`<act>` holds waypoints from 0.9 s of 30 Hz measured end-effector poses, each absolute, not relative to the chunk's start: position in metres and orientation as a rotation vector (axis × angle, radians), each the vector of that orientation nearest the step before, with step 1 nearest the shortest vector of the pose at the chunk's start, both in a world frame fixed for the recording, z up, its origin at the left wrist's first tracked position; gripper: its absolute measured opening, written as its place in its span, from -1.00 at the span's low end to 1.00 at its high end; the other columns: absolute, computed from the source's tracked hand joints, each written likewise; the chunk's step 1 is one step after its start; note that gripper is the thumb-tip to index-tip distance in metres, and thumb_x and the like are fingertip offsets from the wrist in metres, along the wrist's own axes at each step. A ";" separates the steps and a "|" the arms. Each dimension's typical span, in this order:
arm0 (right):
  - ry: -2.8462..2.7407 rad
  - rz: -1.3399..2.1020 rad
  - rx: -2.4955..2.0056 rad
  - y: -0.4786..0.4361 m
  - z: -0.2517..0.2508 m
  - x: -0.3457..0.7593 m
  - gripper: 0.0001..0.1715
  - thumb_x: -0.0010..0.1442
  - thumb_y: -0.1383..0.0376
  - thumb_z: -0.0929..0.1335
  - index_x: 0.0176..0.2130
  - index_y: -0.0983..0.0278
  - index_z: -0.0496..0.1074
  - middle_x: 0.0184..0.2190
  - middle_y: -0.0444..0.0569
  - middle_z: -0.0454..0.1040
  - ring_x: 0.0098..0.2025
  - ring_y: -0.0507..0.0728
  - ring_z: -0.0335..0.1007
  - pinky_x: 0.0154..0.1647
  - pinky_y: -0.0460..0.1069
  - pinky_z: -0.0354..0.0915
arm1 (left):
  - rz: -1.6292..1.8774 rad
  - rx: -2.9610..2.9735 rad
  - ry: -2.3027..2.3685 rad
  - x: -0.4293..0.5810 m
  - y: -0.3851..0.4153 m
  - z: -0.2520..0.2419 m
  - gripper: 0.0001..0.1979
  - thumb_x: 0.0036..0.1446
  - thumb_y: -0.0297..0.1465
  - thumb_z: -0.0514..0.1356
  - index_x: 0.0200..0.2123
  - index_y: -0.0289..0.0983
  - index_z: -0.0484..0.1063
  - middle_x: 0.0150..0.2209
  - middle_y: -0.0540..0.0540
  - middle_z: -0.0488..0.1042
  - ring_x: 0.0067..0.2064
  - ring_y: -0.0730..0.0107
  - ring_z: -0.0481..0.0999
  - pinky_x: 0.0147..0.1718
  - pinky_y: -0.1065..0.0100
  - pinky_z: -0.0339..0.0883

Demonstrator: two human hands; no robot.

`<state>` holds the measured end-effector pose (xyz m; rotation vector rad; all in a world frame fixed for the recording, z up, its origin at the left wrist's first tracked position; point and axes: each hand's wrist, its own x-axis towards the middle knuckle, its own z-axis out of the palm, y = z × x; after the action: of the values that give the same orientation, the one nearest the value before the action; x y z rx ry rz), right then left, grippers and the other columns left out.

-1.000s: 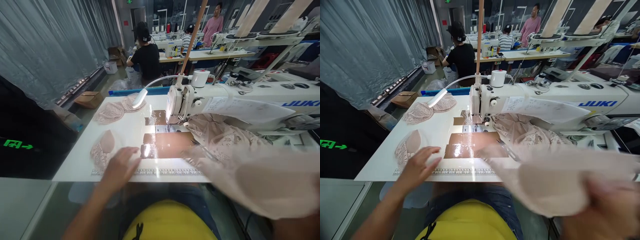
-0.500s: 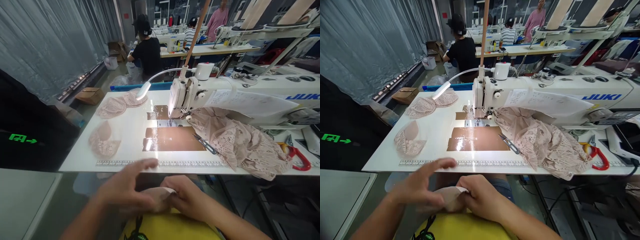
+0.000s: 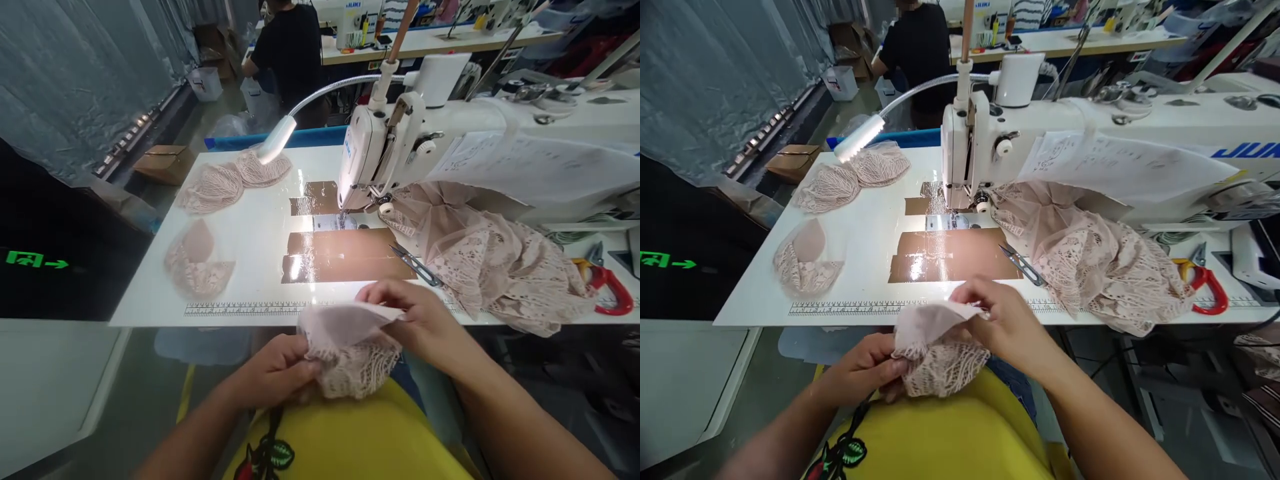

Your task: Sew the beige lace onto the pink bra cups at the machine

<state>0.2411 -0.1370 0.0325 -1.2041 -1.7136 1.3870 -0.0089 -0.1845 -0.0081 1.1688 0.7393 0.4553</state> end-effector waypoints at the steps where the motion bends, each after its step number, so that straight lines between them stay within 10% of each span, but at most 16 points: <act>1: -1.641 1.651 -1.146 -0.136 0.024 0.236 -0.78 0.10 0.16 0.40 -0.36 0.25 0.35 -0.40 -0.07 0.45 -0.42 0.07 0.36 -0.45 -0.07 0.24 | 0.480 1.150 0.651 -0.009 -0.184 -0.003 -0.61 0.21 -0.14 0.08 -0.12 -0.36 0.41 -0.36 -0.15 0.43 -0.49 0.51 0.36 -0.51 0.47 0.22; 6: -1.285 2.226 -0.792 -0.136 0.001 0.217 -0.64 0.07 0.09 0.43 -0.36 0.34 0.35 -0.51 -0.15 0.34 -0.52 -0.05 0.20 -0.53 -0.15 0.12 | 0.651 1.343 0.721 -0.012 -0.168 0.010 -0.24 0.13 -0.27 0.22 0.32 -0.06 -0.09 -0.03 -0.18 0.38 -0.32 0.47 0.42 -0.37 0.43 0.33; 11: -1.306 2.204 -0.746 -0.130 0.008 0.211 -0.61 0.04 0.07 0.45 -0.33 0.34 0.39 -0.57 -0.20 0.24 -0.56 -0.07 0.09 -0.58 -0.16 0.06 | 0.671 1.643 0.904 -0.014 -0.135 0.015 -0.14 -0.03 -0.30 0.35 0.29 -0.10 0.03 0.16 -0.19 0.27 0.13 0.08 0.30 0.04 0.19 0.28; 16: -1.387 1.885 -1.023 -0.118 0.009 0.216 -0.26 0.15 0.11 0.37 0.23 0.25 0.12 -0.56 -0.23 0.30 -0.56 -0.03 0.17 -0.52 -0.12 0.15 | 0.604 1.657 0.865 -0.014 -0.115 0.016 -0.31 0.08 -0.34 0.26 0.26 -0.14 0.11 0.16 -0.20 0.29 0.11 0.10 0.35 0.06 0.15 0.28; 22: -1.637 1.429 -1.219 -0.106 0.005 0.223 -0.40 0.22 0.16 0.29 0.22 0.19 0.23 -0.37 -0.08 0.52 -0.37 0.10 0.44 -0.33 -0.03 0.35 | 0.773 1.796 0.884 0.000 -0.104 0.016 -0.84 0.13 -0.38 0.18 -0.21 -0.24 0.51 0.08 -0.18 0.32 0.10 0.13 0.33 0.07 0.18 0.24; 27: -1.741 1.340 -1.128 -0.096 0.005 0.225 -0.66 0.25 0.20 0.25 -0.07 0.18 0.51 -0.15 -0.02 0.56 -0.11 0.17 0.47 -0.05 0.04 0.34 | 0.711 1.658 0.883 0.010 -0.095 0.016 -0.61 0.22 -0.15 0.06 -0.48 -0.31 0.41 -0.24 -0.18 0.42 -0.25 0.29 0.42 -0.26 0.31 0.31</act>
<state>0.2253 -0.0958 0.0053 -1.1282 -1.7406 1.3398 0.0099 -0.0951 0.0159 1.6575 0.8834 0.7105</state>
